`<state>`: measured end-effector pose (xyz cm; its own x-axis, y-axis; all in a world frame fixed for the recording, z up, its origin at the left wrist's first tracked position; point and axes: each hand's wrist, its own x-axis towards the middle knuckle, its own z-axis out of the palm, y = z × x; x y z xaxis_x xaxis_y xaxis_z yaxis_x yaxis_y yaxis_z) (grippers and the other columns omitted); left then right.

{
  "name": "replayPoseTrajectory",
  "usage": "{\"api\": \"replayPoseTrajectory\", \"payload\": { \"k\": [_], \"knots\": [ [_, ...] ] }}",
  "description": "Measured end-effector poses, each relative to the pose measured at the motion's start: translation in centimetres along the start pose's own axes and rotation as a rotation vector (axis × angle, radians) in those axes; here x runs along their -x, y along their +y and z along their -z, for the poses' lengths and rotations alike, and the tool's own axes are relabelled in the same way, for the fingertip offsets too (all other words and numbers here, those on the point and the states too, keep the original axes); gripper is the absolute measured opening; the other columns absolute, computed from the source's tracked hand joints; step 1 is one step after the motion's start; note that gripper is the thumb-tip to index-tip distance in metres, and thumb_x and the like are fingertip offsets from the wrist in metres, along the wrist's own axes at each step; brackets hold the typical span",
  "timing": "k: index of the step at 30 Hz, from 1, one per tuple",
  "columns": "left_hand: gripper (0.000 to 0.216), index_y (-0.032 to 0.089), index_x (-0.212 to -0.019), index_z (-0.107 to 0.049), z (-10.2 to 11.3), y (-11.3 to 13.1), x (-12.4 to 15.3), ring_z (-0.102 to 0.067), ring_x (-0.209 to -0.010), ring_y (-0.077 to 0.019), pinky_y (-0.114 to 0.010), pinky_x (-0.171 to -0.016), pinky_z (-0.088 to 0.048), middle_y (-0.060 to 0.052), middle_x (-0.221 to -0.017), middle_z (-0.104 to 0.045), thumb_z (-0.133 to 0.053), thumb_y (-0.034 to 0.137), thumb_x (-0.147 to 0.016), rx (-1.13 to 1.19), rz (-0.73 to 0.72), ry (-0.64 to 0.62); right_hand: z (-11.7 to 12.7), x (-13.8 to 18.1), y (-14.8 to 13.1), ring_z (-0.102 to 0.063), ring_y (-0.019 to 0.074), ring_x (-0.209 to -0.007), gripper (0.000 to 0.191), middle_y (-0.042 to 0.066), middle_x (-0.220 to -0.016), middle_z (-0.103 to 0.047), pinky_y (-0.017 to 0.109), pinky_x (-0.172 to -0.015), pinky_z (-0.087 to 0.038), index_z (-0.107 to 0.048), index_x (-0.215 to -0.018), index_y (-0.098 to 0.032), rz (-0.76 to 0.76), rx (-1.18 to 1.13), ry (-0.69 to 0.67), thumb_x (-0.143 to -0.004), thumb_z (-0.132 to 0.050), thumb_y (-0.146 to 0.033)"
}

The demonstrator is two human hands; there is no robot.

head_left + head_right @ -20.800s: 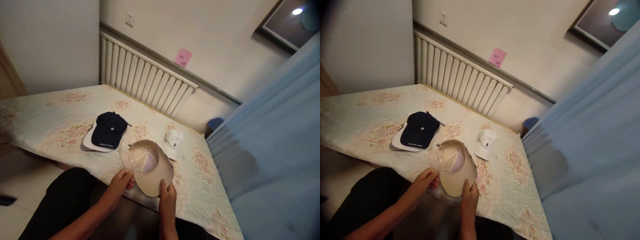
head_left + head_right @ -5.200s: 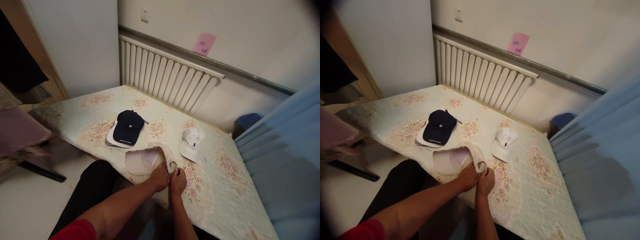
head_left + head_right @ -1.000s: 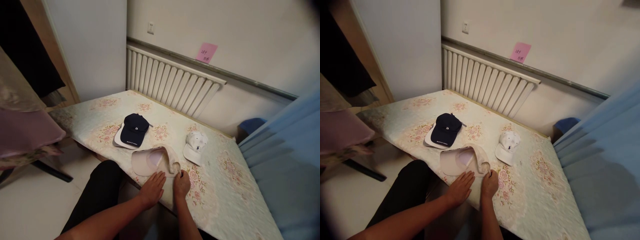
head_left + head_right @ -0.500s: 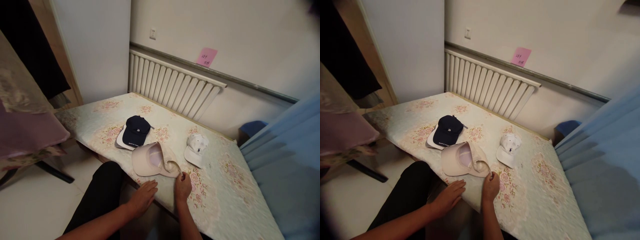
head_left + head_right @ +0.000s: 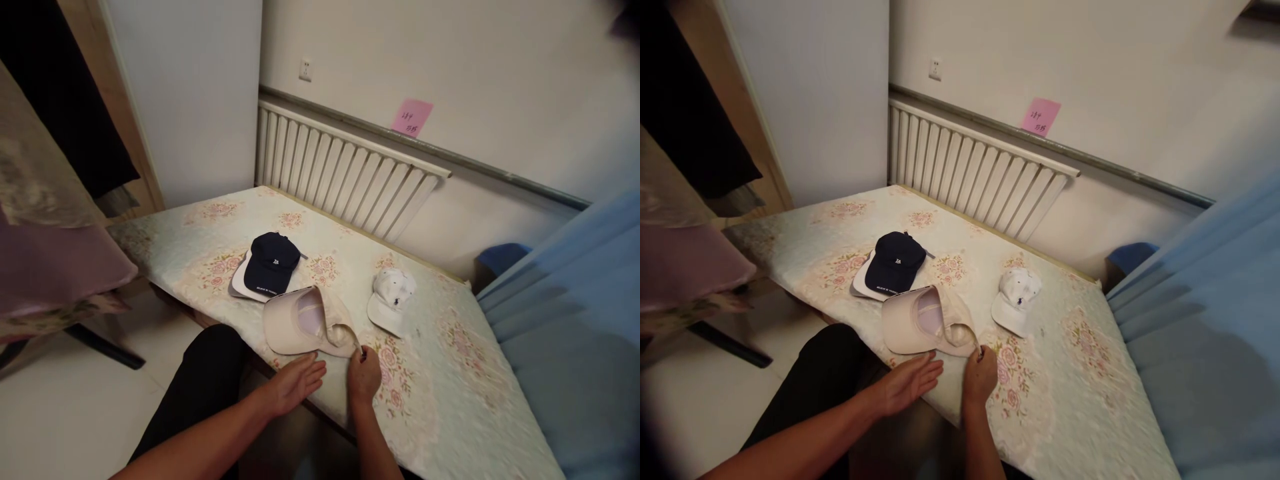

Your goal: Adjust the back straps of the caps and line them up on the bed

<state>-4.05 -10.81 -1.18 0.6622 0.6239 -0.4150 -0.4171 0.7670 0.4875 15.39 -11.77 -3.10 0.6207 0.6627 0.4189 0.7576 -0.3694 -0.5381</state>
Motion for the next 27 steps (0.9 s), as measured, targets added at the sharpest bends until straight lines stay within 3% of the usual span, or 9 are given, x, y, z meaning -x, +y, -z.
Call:
{"api": "replayPoseTrajectory", "payload": {
  "k": [6,13,27],
  "knots": [
    [0.040,0.011,-0.117,-0.052,-1.2,-0.6,-3.5,-0.035,-0.133,-0.0222,-0.032,-0.107,-0.034,-0.016,-0.148,-0.029,-0.051,0.039,-0.088,0.132,-0.015,0.000,-0.1,0.0,0.0,-0.058,0.0222,-0.075,0.024,0.009,-0.083,-0.065,0.030,-0.067,-0.037,-0.059,-0.090,-0.018,0.011,0.006,-0.003,-0.085,-0.039,-0.031],
    [0.034,0.016,-0.115,-0.054,-2.9,-0.6,-5.7,-0.050,-0.121,-0.0199,-0.032,-0.106,-0.036,-0.012,-0.135,-0.049,-0.052,0.037,-0.088,0.262,-0.087,0.106,0.2,0.0,-0.3,-0.059,0.0225,-0.077,0.023,0.009,-0.085,-0.066,0.031,-0.068,-0.037,-0.059,-0.090,-0.018,0.014,0.007,-0.005,-0.084,-0.040,-0.028],
    [0.034,0.015,-0.105,-0.056,-3.1,1.3,-6.8,-0.062,-0.103,-0.0196,-0.034,-0.097,-0.043,-0.009,-0.107,-0.066,-0.049,0.044,-0.088,0.379,-0.102,0.084,-0.4,-0.2,0.0,-0.056,0.0213,-0.072,0.019,0.007,-0.082,-0.063,0.031,-0.065,-0.036,-0.057,-0.086,-0.020,0.007,0.003,-0.005,-0.084,-0.041,-0.029]
  ]
}}
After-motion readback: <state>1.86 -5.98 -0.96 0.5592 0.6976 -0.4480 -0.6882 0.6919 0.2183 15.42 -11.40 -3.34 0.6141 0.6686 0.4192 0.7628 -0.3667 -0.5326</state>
